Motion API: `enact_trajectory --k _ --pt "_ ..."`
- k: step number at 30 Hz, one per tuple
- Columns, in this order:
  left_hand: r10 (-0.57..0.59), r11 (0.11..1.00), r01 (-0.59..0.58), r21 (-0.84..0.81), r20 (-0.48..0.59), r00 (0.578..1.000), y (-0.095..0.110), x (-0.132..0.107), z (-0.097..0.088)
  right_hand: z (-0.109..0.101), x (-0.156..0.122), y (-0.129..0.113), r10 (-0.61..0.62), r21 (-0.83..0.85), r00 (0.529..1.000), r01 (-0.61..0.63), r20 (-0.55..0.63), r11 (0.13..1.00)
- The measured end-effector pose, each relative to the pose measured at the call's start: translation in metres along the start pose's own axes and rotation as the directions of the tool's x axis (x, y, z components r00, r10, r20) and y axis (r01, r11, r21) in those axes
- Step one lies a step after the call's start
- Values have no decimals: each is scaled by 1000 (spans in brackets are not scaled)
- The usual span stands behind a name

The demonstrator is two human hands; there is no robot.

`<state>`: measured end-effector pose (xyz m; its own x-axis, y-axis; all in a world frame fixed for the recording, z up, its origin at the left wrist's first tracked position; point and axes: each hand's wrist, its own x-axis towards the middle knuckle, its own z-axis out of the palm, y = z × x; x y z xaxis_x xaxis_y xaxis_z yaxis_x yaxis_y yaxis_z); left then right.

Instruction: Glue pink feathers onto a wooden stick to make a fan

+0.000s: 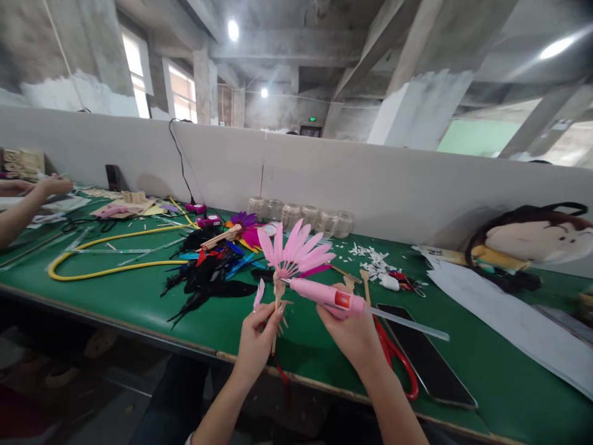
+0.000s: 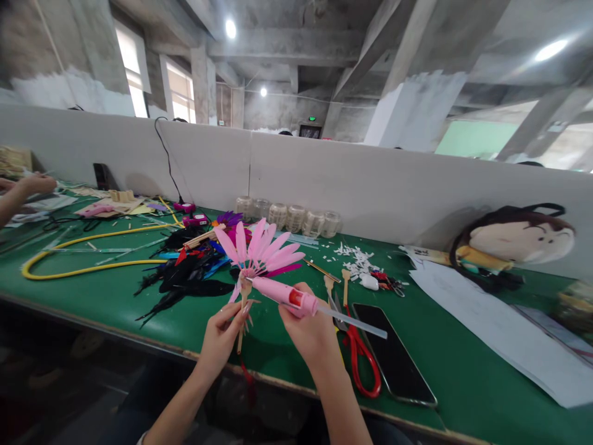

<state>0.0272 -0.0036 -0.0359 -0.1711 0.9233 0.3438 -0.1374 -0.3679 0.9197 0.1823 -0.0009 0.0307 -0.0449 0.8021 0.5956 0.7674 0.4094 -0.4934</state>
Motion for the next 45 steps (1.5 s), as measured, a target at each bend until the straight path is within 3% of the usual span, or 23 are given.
enact_trajectory --k 9,13,17,21,26,32,40,42,45 --pt "0 1000 0 -10 -39 999 -4 0 -1 1 -1 -2 38 -11 999 -38 -14 999" --pt "-126 985 121 -126 -38 991 -4 3 -4 6 2 5 78 -15 997 -77 30 997" --pt "-262 937 251 -243 -15 965 -5 3 -5 8 5 8 234 26 965 -239 121 971" --pt "-365 862 306 -405 -77 928 -2 5 -5 2 7 12 294 90 951 -303 96 949" --pt "-452 787 314 -531 -151 879 0 9 -4 0 9 28 459 136 869 -485 182 864" --pt "-442 799 319 -510 -138 886 0 8 -3 11 14 55 502 377 789 -612 355 695" --pt "-413 826 327 -460 -97 905 -4 6 -5 19 18 70 593 179 714 -682 372 709" --pt "-410 830 334 -447 -82 908 -5 7 -5 18 16 74 630 80 715 -678 303 731" --pt "-402 838 346 -423 -48 915 -3 7 -4 14 14 76 637 -58 756 -637 152 769"
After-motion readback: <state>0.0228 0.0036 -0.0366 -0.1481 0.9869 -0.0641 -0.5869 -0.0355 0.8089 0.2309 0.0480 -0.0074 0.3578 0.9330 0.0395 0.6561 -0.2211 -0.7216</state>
